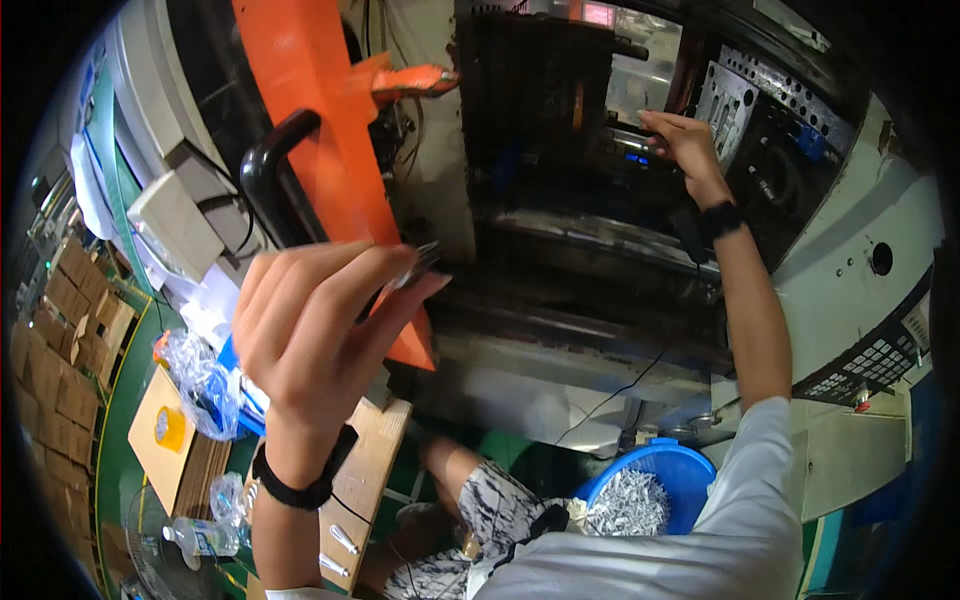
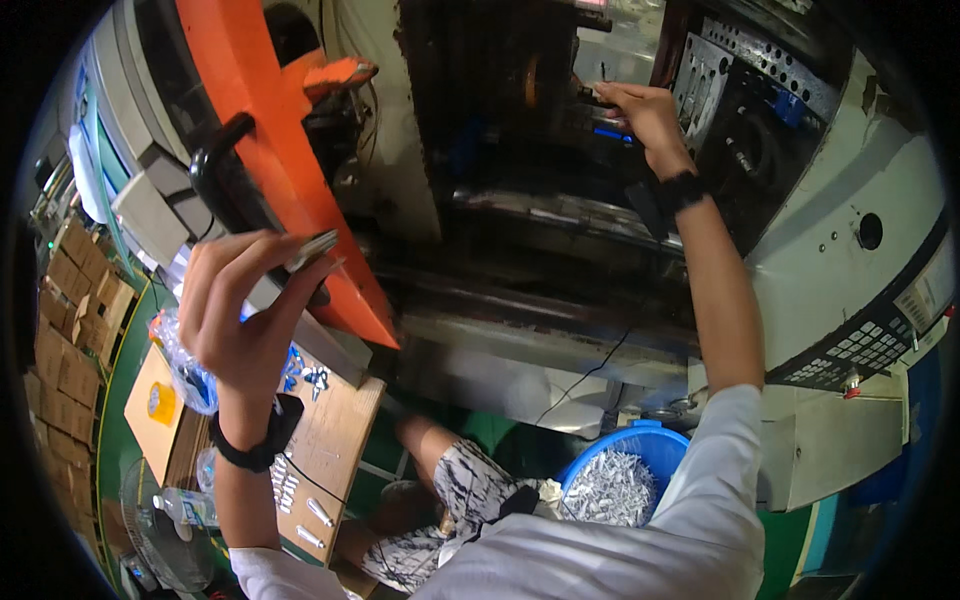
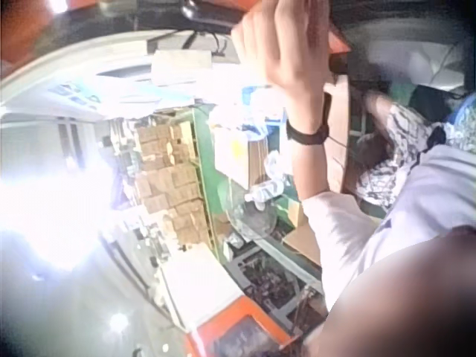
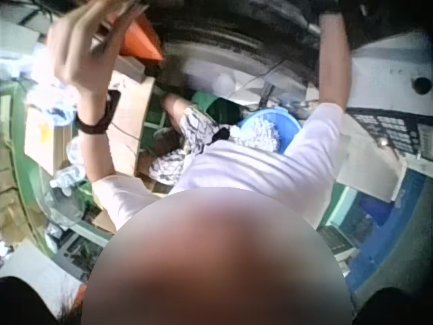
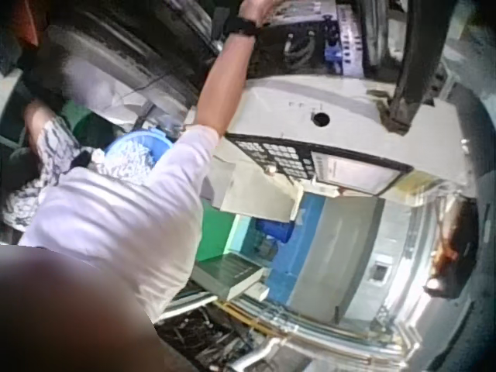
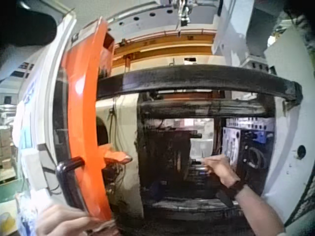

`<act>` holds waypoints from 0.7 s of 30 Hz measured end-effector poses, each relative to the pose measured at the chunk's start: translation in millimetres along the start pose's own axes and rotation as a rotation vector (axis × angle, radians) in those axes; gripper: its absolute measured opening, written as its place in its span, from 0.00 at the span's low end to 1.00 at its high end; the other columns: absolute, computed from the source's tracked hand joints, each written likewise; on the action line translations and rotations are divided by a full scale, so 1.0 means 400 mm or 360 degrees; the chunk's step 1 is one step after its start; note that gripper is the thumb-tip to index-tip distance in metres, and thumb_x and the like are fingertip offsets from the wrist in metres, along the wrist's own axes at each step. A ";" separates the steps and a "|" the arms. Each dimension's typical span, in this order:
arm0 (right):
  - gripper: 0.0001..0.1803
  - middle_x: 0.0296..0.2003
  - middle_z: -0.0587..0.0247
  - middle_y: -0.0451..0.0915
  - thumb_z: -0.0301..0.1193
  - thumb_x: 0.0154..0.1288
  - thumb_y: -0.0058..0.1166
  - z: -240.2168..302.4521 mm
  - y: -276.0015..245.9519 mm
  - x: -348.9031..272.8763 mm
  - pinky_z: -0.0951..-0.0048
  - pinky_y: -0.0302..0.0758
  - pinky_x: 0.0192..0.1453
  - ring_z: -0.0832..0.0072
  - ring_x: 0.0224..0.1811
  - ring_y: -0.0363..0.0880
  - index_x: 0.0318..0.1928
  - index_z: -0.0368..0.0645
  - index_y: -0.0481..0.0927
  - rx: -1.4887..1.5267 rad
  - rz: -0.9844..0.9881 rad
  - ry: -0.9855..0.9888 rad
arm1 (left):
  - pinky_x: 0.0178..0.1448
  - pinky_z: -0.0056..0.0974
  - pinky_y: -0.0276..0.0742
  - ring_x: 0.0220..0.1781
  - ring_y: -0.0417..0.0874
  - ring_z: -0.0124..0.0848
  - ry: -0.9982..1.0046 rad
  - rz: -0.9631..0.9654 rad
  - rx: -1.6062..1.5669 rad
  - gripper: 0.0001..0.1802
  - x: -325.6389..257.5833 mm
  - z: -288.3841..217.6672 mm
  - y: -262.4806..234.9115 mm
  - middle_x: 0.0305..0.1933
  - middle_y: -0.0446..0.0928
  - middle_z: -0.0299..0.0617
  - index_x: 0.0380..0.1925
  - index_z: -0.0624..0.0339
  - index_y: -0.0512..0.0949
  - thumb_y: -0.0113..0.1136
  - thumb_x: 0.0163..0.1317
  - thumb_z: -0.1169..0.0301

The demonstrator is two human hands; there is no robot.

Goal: Trimming excess material from plastic components produced by an injection molding machine and packing them into bags.

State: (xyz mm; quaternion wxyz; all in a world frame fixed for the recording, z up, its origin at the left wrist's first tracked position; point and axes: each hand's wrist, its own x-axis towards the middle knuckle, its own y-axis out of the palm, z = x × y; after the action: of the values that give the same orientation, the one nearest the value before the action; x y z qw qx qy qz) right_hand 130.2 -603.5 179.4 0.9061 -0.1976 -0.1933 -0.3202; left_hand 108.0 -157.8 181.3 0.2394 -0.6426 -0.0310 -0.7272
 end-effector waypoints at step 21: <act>0.15 0.41 0.62 0.85 0.37 0.66 0.58 -0.243 0.089 0.365 0.76 0.79 0.39 0.74 0.37 0.85 0.48 0.44 0.85 -0.0006 -0.0008 -0.0155 | 0.32 0.30 0.70 0.29 0.82 0.28 0.0282 0.0313 0.0720 0.17 0.040 0.084 0.077 0.30 0.82 0.35 0.32 0.57 0.82 0.78 0.40 0.69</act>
State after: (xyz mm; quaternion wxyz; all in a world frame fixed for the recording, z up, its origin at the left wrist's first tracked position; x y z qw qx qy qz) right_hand 280.5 -698.5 158.4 0.8945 -0.2141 -0.2371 -0.3128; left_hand 149.8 -178.3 194.1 0.4484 -0.5065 -0.1092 -0.7284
